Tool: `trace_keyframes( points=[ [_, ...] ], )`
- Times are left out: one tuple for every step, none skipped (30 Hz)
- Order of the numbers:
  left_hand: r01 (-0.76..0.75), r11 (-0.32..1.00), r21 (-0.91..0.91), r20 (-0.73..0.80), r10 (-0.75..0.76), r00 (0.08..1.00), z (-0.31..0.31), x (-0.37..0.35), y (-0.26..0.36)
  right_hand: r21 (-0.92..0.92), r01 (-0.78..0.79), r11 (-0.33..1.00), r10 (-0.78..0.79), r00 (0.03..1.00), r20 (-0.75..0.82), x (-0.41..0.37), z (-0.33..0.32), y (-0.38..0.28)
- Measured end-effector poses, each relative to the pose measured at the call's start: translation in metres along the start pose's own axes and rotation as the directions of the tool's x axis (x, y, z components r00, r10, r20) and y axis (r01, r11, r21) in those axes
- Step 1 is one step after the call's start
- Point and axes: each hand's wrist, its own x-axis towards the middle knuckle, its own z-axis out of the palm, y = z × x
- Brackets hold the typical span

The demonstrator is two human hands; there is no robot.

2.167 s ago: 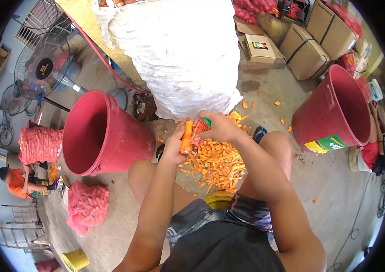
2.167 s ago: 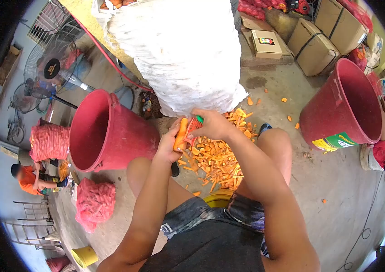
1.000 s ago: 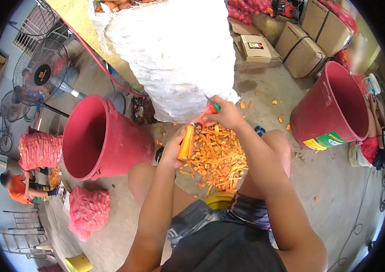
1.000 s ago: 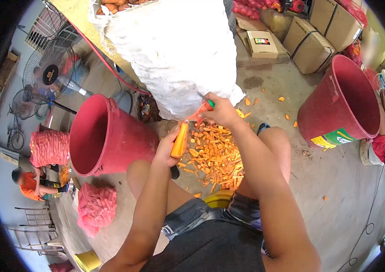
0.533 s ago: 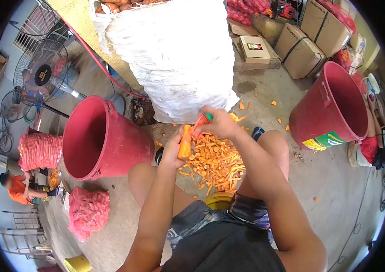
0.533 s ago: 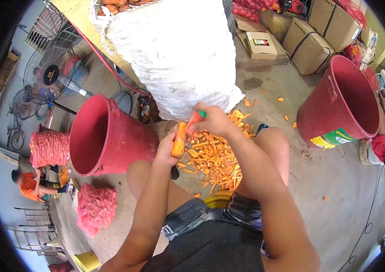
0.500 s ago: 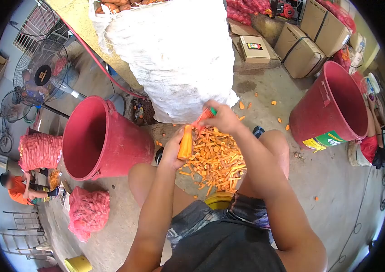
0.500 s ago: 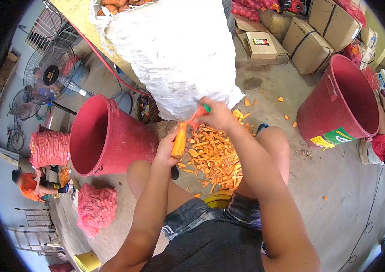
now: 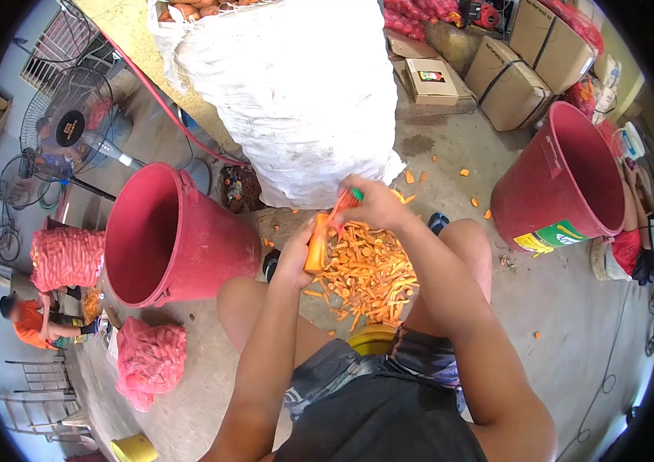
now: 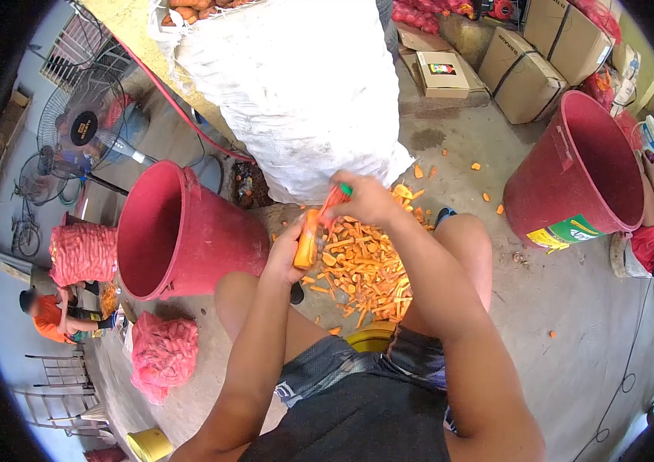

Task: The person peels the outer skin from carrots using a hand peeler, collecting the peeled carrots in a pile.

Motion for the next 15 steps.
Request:
trace_keyframes(
  points=[
    [0.020,1.000,0.012,0.000,-0.020,1.000,0.004,-0.006,0.003,0.077,-0.109,0.991,0.112,0.993,-0.032,0.005,-0.010,0.002],
    [0.039,0.999,0.023,-0.001,-0.039,0.999,0.008,-0.011,0.006,0.157,-0.213,0.964,0.224,0.973,-0.054,0.008,-0.018,0.005],
    [0.038,0.999,0.026,-0.001,-0.038,0.999,0.011,-0.011,0.006,0.237,-0.310,0.921,0.334,0.940,-0.067,0.010,-0.022,0.005],
    [0.038,0.999,0.019,-0.043,-0.038,0.998,0.014,-0.011,0.004,0.239,-0.308,0.921,0.332,0.941,-0.068,0.010,-0.022,0.005],
    [0.038,0.999,0.010,-0.087,-0.037,0.996,0.015,-0.011,0.004,0.132,-0.254,0.958,0.270,0.956,-0.115,0.010,-0.019,0.004],
    [0.035,0.999,0.008,-0.090,-0.035,0.995,0.010,-0.009,0.004,0.019,-0.200,0.980,0.200,0.968,-0.150,0.009,-0.016,0.004],
    [0.035,0.999,-0.038,-0.095,-0.038,0.995,-0.001,-0.003,0.004,0.101,-0.186,0.977,0.194,0.978,-0.080,0.010,-0.008,0.002],
    [0.035,0.996,-0.085,-0.100,-0.043,0.994,-0.011,0.002,0.002,0.098,-0.186,0.978,0.193,0.979,-0.071,0.006,-0.001,0.001],
    [0.012,0.992,-0.127,-0.085,-0.023,0.996,-0.008,0.001,0.005,0.059,-0.098,0.993,0.097,0.995,0.008,0.000,0.004,-0.008],
    [0.010,0.991,-0.130,-0.088,-0.022,0.996,-0.002,0.001,0.006,0.028,-0.005,1.000,0.002,0.996,0.088,-0.006,0.008,-0.014],
    [0.009,0.983,-0.182,-0.104,-0.028,0.994,0.008,0.002,0.005,0.022,0.086,0.996,-0.088,0.990,0.108,-0.008,0.016,-0.010],
    [0.009,0.973,-0.231,-0.117,-0.037,0.992,0.015,0.002,0.005,0.022,0.085,0.996,-0.087,0.991,0.105,-0.009,0.015,-0.014],
    [0.014,0.974,-0.228,-0.114,-0.041,0.993,0.009,0.004,0.003,0.014,0.060,0.998,-0.061,0.995,0.080,-0.011,0.013,-0.018],
    [0.038,0.985,-0.169,-0.011,-0.040,0.999,-0.001,0.006,0.002,0.006,0.035,0.999,-0.035,0.998,0.054,-0.013,0.010,-0.020],
    [0.055,0.993,-0.108,0.092,-0.045,0.995,-0.008,0.006,0.000,0.006,0.031,0.999,-0.031,0.998,0.051,-0.011,0.007,-0.013]
  ],
)
